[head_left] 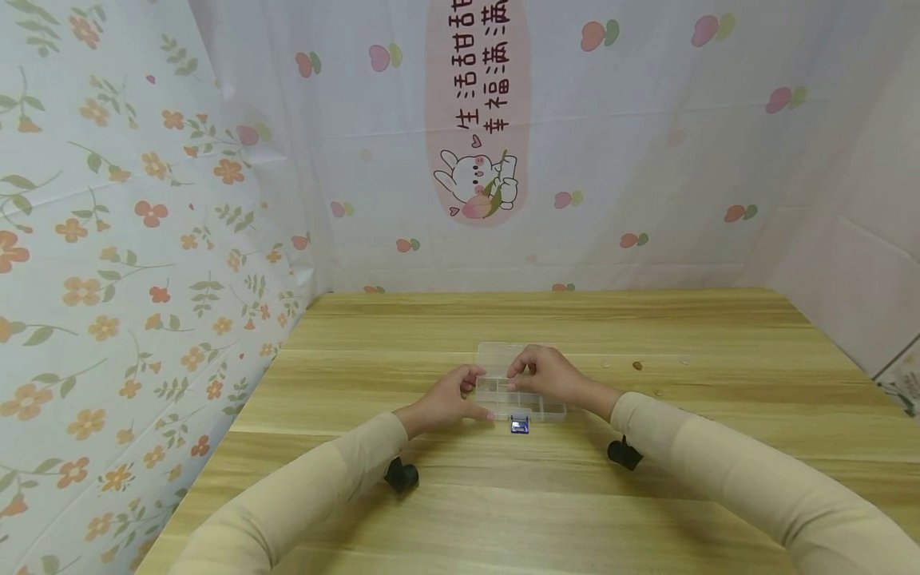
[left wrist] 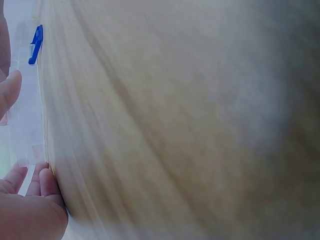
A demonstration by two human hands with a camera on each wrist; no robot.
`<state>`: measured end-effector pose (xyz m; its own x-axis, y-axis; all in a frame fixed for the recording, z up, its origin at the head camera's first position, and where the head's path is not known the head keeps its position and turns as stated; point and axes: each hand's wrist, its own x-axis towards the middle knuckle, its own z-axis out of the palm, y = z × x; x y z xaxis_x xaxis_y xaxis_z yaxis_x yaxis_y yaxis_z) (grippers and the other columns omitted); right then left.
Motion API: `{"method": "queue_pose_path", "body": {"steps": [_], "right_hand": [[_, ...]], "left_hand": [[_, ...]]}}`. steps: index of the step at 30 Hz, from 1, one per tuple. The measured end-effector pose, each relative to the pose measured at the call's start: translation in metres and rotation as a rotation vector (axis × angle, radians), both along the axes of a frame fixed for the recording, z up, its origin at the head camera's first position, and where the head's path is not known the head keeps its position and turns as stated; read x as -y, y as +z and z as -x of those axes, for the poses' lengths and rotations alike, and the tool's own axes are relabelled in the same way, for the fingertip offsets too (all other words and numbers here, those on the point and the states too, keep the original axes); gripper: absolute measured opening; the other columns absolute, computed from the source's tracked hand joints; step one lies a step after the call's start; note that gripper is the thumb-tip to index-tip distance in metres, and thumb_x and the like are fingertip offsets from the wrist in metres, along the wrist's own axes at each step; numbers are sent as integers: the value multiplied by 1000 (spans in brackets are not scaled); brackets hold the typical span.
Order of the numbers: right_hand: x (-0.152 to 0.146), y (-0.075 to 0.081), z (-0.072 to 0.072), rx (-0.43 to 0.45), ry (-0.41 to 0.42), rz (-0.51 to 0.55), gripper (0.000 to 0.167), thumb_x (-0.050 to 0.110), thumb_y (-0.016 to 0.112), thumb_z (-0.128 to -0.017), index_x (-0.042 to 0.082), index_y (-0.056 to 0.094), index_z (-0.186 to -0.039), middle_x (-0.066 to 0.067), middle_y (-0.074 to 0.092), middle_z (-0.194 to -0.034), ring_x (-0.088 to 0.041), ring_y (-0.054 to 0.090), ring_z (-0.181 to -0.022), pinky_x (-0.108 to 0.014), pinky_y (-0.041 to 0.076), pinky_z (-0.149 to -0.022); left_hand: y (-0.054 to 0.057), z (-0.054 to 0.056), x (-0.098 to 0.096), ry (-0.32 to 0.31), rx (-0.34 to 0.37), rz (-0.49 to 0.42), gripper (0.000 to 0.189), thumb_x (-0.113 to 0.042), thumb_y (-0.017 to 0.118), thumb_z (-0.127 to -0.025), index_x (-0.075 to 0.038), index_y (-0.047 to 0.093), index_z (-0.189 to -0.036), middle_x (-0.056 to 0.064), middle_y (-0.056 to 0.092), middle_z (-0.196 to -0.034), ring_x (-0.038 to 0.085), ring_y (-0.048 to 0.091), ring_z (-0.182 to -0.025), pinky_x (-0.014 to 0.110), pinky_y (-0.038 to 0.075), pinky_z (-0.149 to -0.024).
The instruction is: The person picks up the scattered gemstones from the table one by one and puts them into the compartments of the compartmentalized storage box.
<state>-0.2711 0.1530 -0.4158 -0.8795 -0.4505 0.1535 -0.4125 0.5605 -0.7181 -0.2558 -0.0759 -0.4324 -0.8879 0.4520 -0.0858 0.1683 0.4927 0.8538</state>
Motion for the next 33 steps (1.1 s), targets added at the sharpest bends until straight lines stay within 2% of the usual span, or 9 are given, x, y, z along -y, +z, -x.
{"method": "queue_pose_path", "body": {"steps": [14, 25, 33], "right_hand": [[-7, 5, -2, -4, -42, 8, 10, 11, 80, -81, 8, 73, -88, 0, 60, -86, -18, 46, -71, -32, 41, -63], [-32, 4, -3, -23, -83, 14, 12, 15, 78, -83, 8, 73, -92, 0, 62, -88, -20, 45, -72, -32, 40, -62], [-53, 8, -4, -2, -158, 22, 13, 13, 75, -86, 5, 73, -96, -3, 58, -87, -22, 44, -74, -33, 38, -63]], "left_hand": [[1, -1, -1, 13, 16, 6, 74, -20, 87, -74, -7, 49, -137, 4, 51, -119, 22, 46, -108, 39, 40, -96], [3, -3, 0, 10, 13, 11, 74, -21, 87, -74, -7, 49, -136, 4, 50, -119, 22, 46, -107, 40, 40, -96], [3, -3, -1, 3, 13, 7, 75, -21, 87, -74, -8, 48, -137, 4, 50, -120, 21, 45, -108, 38, 40, -96]]}}
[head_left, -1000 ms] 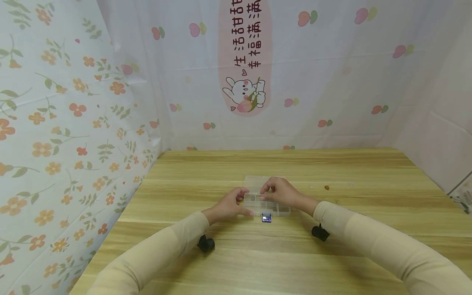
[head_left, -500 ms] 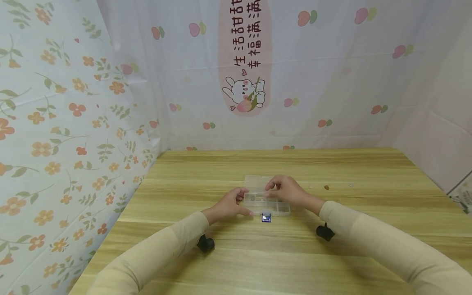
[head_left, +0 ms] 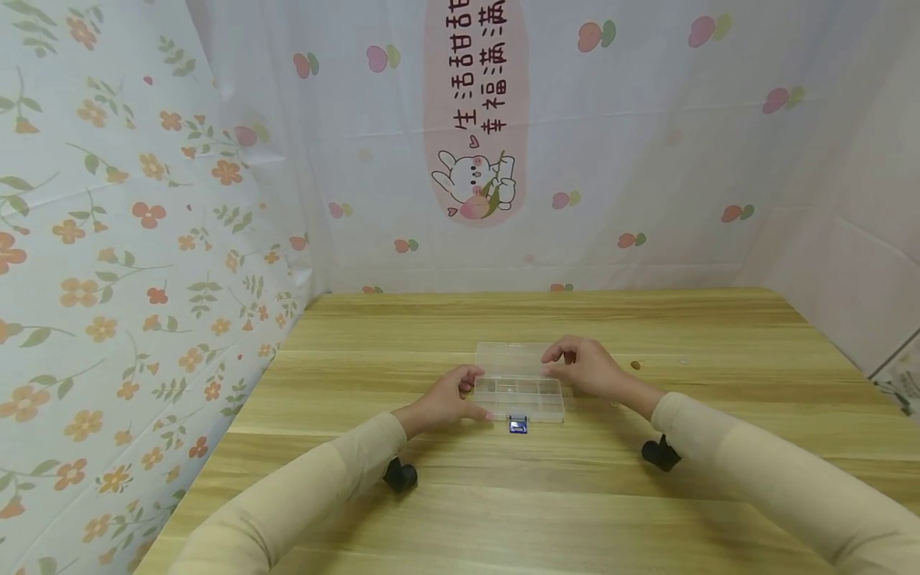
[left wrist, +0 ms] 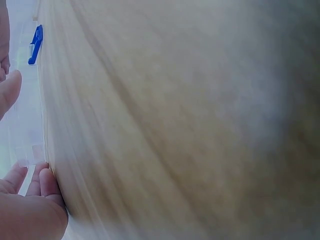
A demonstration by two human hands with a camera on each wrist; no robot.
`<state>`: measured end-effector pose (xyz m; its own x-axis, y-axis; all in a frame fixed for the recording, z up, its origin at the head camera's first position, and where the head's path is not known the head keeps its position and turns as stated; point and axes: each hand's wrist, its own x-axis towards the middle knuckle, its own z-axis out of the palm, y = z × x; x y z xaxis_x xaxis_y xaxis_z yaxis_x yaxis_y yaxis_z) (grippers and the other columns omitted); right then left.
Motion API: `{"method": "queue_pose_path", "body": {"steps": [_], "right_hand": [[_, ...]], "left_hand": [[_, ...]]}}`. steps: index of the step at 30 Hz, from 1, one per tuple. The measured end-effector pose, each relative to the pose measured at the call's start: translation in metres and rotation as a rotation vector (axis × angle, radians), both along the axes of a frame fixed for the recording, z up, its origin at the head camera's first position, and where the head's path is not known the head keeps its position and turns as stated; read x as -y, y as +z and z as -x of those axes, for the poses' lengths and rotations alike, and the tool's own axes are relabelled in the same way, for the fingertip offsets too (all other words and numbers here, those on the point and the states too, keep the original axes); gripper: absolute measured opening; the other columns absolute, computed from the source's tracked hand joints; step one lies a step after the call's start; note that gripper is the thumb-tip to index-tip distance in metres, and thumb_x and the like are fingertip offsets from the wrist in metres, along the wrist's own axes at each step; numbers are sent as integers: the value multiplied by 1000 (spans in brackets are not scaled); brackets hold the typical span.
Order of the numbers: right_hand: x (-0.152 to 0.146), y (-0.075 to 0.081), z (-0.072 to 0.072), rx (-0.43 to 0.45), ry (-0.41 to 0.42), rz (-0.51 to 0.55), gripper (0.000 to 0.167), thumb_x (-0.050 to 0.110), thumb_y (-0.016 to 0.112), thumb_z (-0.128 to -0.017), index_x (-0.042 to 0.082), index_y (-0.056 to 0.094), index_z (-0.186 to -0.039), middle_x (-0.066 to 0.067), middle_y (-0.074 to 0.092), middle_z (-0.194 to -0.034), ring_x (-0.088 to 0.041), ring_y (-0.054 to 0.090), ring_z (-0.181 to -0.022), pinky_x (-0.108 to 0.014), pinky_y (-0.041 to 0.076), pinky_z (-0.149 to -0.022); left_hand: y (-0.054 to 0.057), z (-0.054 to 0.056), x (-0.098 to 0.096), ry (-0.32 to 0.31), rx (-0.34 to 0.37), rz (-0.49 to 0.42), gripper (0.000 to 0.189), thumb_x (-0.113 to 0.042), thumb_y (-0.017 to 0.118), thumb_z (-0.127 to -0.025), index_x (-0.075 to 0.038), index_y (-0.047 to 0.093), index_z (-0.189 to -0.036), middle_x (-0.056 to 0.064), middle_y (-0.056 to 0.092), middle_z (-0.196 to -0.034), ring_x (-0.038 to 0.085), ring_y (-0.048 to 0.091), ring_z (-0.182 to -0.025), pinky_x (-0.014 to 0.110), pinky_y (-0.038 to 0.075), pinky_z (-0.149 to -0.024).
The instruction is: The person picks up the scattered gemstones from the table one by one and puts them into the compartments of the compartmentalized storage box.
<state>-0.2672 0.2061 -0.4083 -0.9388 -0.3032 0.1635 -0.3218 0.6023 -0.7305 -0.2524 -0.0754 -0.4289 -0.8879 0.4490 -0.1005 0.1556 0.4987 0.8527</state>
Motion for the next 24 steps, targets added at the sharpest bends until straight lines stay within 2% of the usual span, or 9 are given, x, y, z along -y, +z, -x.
{"method": "queue_pose_path", "body": {"steps": [6, 15, 24], "right_hand": [[-14, 1, -3, 4, -47, 37, 16, 14, 75, -86, 4, 73, -98, -5, 55, -84, -22, 42, -71, -31, 34, -61], [-42, 1, -4, 36, -63, 108, 27, 22, 72, -90, 0, 70, -106, -8, 52, -78, -20, 40, -68, -29, 36, -57], [-73, -2, -4, 45, -120, 134, 36, 30, 71, -90, 0, 68, -110, -12, 60, -91, -20, 43, -73, -28, 39, -59]], "left_hand": [[1, -1, 0, 3, 0, 2, 75, -19, 87, -74, -6, 48, -137, 5, 50, -120, 21, 45, -108, 39, 40, -96], [3, -2, 0, 2, -1, 1, 75, -19, 86, -74, -6, 48, -137, 5, 50, -120, 22, 45, -107, 40, 40, -96], [2, -1, -1, 3, -6, 2, 74, -18, 86, -74, -6, 49, -136, 5, 51, -119, 21, 46, -106, 39, 40, -95]]}}
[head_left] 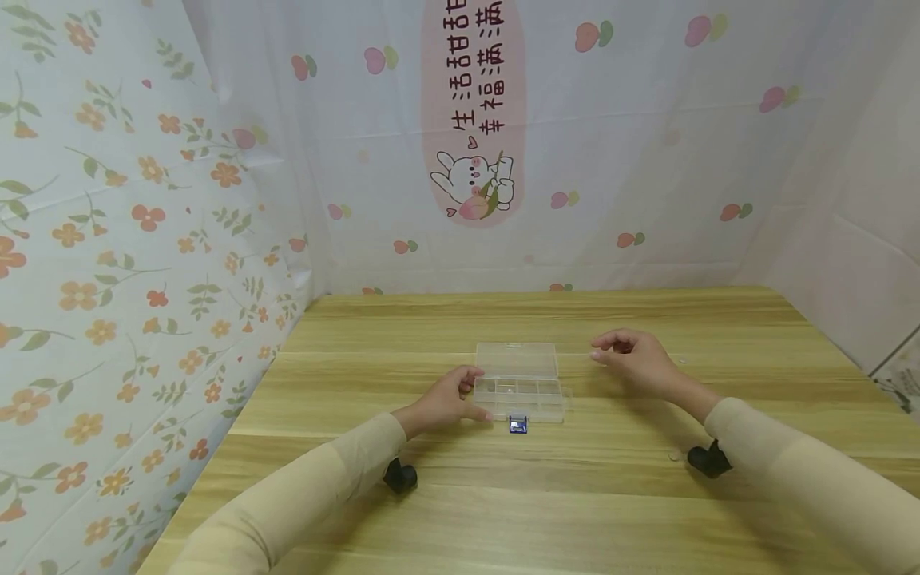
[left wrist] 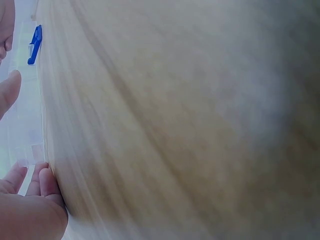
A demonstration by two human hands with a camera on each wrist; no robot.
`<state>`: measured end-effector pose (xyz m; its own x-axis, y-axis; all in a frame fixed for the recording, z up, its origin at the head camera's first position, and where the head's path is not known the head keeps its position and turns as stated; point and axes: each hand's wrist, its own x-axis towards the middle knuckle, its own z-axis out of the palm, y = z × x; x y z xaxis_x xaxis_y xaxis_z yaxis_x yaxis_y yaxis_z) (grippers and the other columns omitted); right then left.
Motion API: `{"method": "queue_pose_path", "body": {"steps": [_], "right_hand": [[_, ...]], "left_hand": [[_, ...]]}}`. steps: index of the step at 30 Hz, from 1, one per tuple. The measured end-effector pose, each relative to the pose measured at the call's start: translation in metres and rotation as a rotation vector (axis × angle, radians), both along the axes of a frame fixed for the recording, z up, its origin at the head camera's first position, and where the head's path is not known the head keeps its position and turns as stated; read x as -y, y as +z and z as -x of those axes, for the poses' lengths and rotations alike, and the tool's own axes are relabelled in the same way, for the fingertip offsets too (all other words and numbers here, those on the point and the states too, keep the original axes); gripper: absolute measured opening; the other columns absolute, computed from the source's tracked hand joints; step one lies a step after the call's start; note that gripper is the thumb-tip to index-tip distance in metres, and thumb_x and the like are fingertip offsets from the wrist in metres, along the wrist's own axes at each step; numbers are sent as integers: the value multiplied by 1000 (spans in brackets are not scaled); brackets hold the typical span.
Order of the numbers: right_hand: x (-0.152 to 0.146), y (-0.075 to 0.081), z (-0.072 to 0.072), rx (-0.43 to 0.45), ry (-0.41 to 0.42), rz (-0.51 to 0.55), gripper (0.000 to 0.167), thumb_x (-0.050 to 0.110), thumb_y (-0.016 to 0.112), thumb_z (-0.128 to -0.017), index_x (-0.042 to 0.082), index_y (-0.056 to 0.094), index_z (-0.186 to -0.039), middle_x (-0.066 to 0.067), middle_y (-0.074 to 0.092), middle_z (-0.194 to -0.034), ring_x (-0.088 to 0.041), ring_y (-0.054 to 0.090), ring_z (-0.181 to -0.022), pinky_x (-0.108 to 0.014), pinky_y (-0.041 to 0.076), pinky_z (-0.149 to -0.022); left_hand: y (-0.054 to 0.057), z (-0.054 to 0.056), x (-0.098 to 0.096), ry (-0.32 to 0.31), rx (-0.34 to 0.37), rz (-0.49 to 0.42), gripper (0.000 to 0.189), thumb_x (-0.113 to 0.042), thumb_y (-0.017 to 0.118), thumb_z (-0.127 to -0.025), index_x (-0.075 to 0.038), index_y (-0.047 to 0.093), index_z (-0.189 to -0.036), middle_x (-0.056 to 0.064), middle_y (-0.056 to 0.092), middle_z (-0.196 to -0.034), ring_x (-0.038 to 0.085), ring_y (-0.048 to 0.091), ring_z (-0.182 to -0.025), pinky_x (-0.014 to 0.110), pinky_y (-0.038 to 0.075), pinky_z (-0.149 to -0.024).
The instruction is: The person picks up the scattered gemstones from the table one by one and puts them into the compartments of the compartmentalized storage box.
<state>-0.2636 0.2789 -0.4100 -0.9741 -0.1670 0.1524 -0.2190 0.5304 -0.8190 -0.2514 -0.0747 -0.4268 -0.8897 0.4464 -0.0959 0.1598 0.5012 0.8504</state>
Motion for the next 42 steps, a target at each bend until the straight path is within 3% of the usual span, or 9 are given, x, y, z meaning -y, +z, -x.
{"method": "queue_pose_path", "body": {"steps": [10, 15, 22, 31, 42], "right_hand": [[-40, 2, -7, -25, -78, -35, 42, 36, 68, -92, 1, 66, -113, -12, 64, -100, -19, 51, -77, -26, 45, -62], [-59, 4, -8, -29, -95, -52, 46, 38, 65, -93, -1, 64, -118, -13, 63, -104, -25, 52, -85, -26, 46, -66], [-77, 8, -8, 15, -132, -87, 51, 43, 62, -94, 1, 60, -123, -11, 61, -109, -27, 52, -90, -28, 47, -67], [-100, 3, -3, 76, -168, -117, 61, 48, 60, -93, 0, 56, -130, -19, 57, -121, -3, 52, -90, -21, 49, -72], [-122, -6, -2, 149, -144, -129, 64, 46, 60, -95, -5, 50, -133, -20, 56, -120, -11, 53, -92, -25, 49, -71]], "left_hand": [[1, 0, 0, -1, -5, 3, 74, -18, 86, -74, -5, 48, -137, 5, 50, -117, 21, 45, -105, 38, 40, -94], [1, 0, 0, 5, -1, 3, 74, -17, 87, -73, -5, 49, -136, 6, 50, -118, 21, 45, -105, 38, 40, -94], [1, 0, 0, 0, 3, -4, 74, -17, 86, -74, -4, 49, -136, 8, 51, -120, 23, 46, -107, 40, 39, -96], [-2, 0, 1, -5, 7, -2, 75, -20, 86, -74, -7, 48, -137, 6, 50, -122, 22, 46, -108, 40, 40, -96], [0, -1, 1, -6, 6, -2, 75, -20, 86, -74, -7, 48, -137, 6, 50, -122, 23, 46, -109, 41, 40, -97]]}}
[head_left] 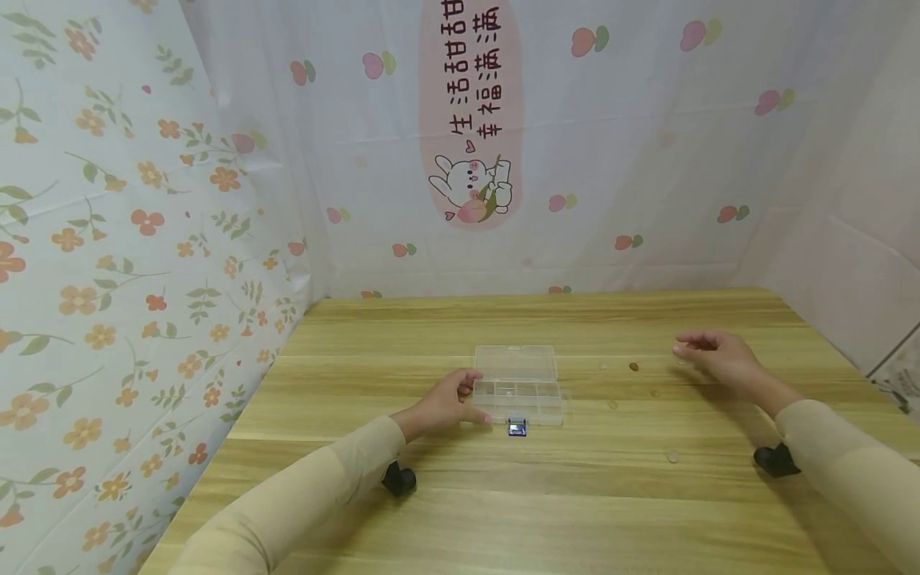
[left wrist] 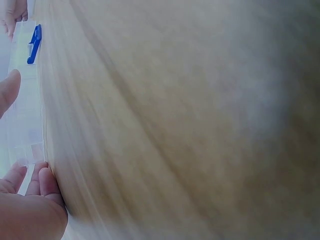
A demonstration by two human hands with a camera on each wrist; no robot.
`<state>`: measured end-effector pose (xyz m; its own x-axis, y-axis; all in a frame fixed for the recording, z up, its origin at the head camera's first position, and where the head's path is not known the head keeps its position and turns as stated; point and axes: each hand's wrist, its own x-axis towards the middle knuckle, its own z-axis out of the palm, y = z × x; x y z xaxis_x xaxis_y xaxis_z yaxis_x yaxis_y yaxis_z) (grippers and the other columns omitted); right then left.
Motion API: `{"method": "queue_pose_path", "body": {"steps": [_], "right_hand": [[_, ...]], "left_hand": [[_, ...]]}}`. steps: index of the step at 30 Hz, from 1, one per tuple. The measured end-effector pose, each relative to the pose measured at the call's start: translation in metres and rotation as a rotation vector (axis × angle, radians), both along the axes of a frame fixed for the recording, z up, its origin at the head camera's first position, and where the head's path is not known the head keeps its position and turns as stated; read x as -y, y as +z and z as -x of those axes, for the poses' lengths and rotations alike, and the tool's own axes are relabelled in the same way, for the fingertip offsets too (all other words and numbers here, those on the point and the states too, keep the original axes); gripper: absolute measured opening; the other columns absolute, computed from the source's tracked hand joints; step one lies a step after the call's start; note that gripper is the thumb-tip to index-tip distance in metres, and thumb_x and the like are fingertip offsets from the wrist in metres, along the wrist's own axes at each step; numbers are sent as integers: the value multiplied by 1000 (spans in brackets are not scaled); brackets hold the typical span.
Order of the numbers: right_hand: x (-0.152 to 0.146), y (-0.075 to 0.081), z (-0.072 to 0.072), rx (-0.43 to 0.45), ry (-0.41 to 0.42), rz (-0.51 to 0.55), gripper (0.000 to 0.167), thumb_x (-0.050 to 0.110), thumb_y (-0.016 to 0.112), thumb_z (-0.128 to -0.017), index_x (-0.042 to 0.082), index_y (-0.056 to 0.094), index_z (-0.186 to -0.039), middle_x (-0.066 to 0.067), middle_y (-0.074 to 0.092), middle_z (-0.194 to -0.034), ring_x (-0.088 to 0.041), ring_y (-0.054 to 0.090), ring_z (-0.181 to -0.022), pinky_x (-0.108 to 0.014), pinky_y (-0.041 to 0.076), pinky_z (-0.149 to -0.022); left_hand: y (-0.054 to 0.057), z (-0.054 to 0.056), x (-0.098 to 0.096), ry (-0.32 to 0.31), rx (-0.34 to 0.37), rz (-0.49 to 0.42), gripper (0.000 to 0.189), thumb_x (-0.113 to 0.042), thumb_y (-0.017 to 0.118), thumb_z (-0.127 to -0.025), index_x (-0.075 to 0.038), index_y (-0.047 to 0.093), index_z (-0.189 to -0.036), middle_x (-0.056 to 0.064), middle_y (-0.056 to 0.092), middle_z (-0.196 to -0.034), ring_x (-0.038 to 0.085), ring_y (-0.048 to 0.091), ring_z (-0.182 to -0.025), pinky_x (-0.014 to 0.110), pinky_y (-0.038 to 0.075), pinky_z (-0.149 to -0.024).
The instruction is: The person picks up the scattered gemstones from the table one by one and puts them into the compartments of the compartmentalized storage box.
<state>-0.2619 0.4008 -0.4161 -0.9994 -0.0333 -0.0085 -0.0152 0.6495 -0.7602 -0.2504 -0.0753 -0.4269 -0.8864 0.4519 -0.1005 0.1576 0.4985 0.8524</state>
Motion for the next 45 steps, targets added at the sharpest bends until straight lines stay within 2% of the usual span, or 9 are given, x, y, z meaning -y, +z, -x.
{"method": "queue_pose_path", "body": {"steps": [4, 12, 15, 20, 29, 39, 45], "right_hand": [[-1, -3, 0, 37, 4, 5, 66, 45, 59, -95, -7, 47, -134, -23, 54, -121, -21, 52, -95, -28, 48, -69], [-3, -6, -2, 51, 6, -21, 67, 45, 57, -96, -9, 46, -134, -25, 51, -123, -37, 49, -110, -22, 46, -73], [-4, -8, -2, 47, -4, -23, 65, 44, 59, -96, -9, 48, -132, -24, 53, -121, -35, 50, -108, -22, 46, -73], [-3, -10, -1, 40, -9, -41, 61, 40, 62, -95, -9, 51, -129, -21, 56, -117, -24, 52, -99, -22, 47, -71], [-4, -9, -1, 87, 2, -52, 61, 39, 62, -95, -10, 50, -130, -24, 55, -119, -37, 51, -107, -28, 47, -76], [-4, -11, 1, 100, -9, -47, 60, 38, 63, -94, -9, 52, -128, -22, 56, -118, -38, 50, -108, -43, 43, -85], [-4, -10, 1, 106, -9, -54, 56, 36, 63, -95, -9, 53, -127, -19, 57, -115, -35, 51, -105, -44, 42, -86]], "left_hand": [[0, 0, 0, -2, 2, 0, 75, -20, 86, -75, -7, 48, -138, 6, 49, -123, 23, 45, -110, 41, 40, -97], [-1, 1, 0, -11, 3, -11, 74, -20, 86, -75, -7, 48, -137, 6, 49, -122, 23, 45, -110, 41, 40, -96], [-2, 2, 0, -10, 0, -11, 74, -20, 86, -75, -7, 48, -137, 6, 49, -123, 23, 45, -110, 41, 40, -97], [-2, 2, 0, -7, 0, -8, 74, -21, 86, -74, -7, 49, -137, 6, 49, -122, 23, 45, -111, 41, 40, -97], [-1, 1, -1, -1, -7, 5, 73, -21, 86, -75, -7, 49, -137, 5, 50, -120, 22, 46, -108, 40, 40, -96], [-1, 1, 0, -2, -2, 1, 74, -21, 86, -75, -6, 48, -137, 5, 49, -121, 22, 45, -107, 40, 40, -95], [-1, 1, -1, -3, -2, 3, 74, -21, 86, -75, -6, 48, -137, 5, 49, -120, 22, 45, -106, 39, 40, -94]]}}
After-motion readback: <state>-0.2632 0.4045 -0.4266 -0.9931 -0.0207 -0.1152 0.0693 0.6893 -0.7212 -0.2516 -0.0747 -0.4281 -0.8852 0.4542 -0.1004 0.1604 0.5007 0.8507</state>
